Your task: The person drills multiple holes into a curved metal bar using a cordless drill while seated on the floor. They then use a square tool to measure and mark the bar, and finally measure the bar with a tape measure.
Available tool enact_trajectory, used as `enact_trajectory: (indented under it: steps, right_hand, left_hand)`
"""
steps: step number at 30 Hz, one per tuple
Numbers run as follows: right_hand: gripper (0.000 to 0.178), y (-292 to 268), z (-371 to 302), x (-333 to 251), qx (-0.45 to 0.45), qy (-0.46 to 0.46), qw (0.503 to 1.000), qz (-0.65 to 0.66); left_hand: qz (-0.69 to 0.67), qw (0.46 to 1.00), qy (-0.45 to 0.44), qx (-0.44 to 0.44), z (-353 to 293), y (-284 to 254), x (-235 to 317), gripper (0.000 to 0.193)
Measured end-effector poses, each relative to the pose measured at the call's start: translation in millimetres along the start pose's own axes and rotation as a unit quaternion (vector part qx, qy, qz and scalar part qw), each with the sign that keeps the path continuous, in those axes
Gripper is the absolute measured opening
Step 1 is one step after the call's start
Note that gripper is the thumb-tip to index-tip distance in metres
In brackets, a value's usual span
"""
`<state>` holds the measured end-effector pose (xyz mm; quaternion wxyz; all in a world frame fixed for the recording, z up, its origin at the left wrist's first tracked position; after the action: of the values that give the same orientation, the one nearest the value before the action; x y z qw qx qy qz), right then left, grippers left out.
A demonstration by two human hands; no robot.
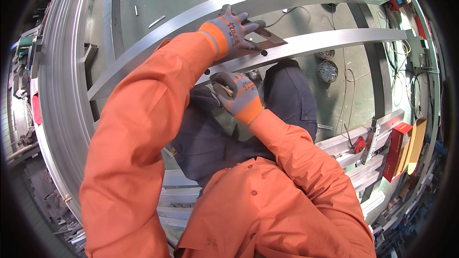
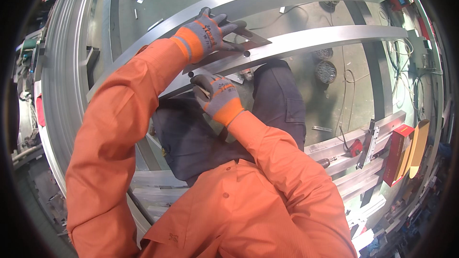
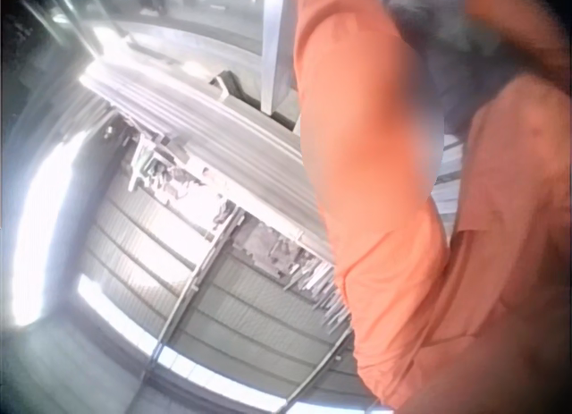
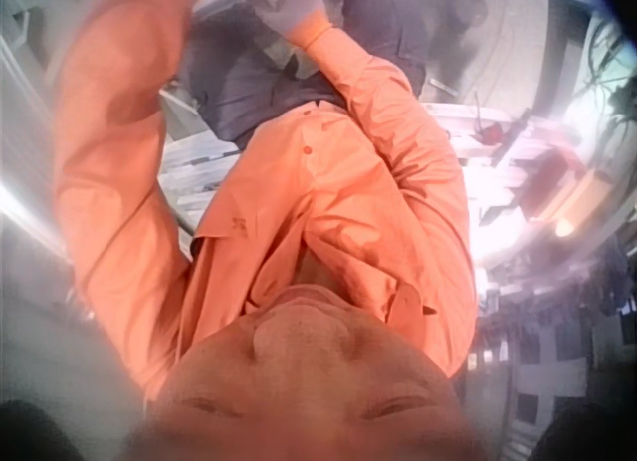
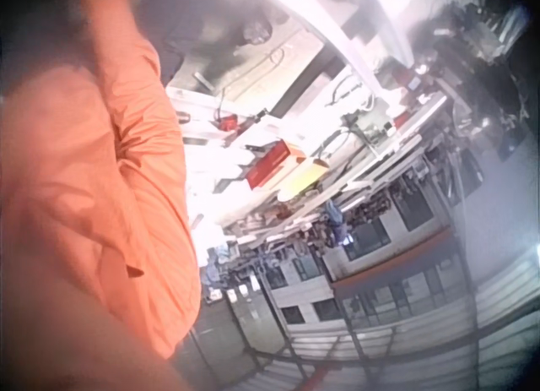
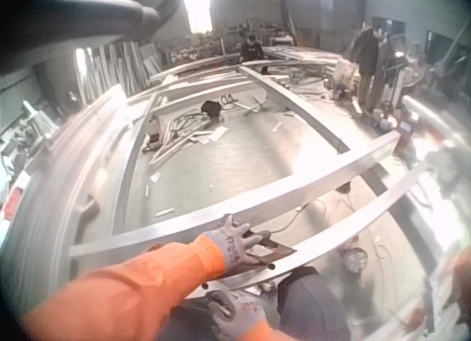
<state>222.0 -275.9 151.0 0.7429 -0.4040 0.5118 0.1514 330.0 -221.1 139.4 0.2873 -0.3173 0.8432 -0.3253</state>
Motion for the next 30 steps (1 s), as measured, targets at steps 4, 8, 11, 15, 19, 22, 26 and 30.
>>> enact_trajectory:
  steps: [4, 8, 11, 15, 19, 22, 26, 30]
  right_hand:
    - [0.027, 22.5, 11.5, 6.6, -0.021, 0.013, 0.999, -0.046]
    - [0.030, 40.0, 12.9, 25.3, -0.101, 0.122, 0.982, -0.101]
    - [0.032, 36.6, 15.4, 25.8, -0.105, 0.150, 0.977, -0.107]
    - [0.031, 29.8, 11.2, 42.7, -0.038, 0.120, 0.989, -0.075]
    - [0.026, 16.0, 8.3, 44.5, -0.008, 0.120, 0.993, -0.020]
    - [0.022, 4.8, 5.0, 47.0, 0.020, 0.137, 0.990, -0.014]
    - [0.020, -13.9, 3.4, 57.9, 0.029, 0.153, 0.988, 0.023]
    - [0.020, -23.9, 5.2, 45.8, 0.067, 0.080, 0.991, -0.086]
  left_hand:
    - [-0.070, 0.995, -0.048, -0.045, 3.6, -4.0, -6.3, 0.062]
    - [0.007, 1.000, 0.018, 0.001, -3.3, -4.6, 3.2, 0.070]
    - [0.001, 0.999, 0.040, 0.012, -7.2, -6.8, 7.4, 0.079]
    - [-0.083, 0.996, -0.036, -0.018, 3.4, -2.0, -5.5, 0.078]
    - [-0.070, 0.996, -0.050, -0.036, 4.1, -3.5, -6.0, 0.074]
    - [-0.024, 0.997, -0.045, -0.062, 0.2, -6.2, -1.1, 0.092]
    - [-0.062, 0.995, -0.051, -0.056, -6.5, -6.8, -3.3, 0.074]
    - [0.043, 0.996, -0.001, -0.078, -21.1, -20.2, 9.2, 0.075]
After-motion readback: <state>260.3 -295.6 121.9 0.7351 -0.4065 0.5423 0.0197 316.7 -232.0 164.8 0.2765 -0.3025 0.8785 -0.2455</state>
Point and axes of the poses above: each hand's wrist, its own z-axis towards the middle knuckle, its own y-axis out of the palm, x = y × z, the point moved 10 cm from there along z, towards the middle knuckle, and after that the axes turned 9 degrees about -x, right-handed, at the moved point
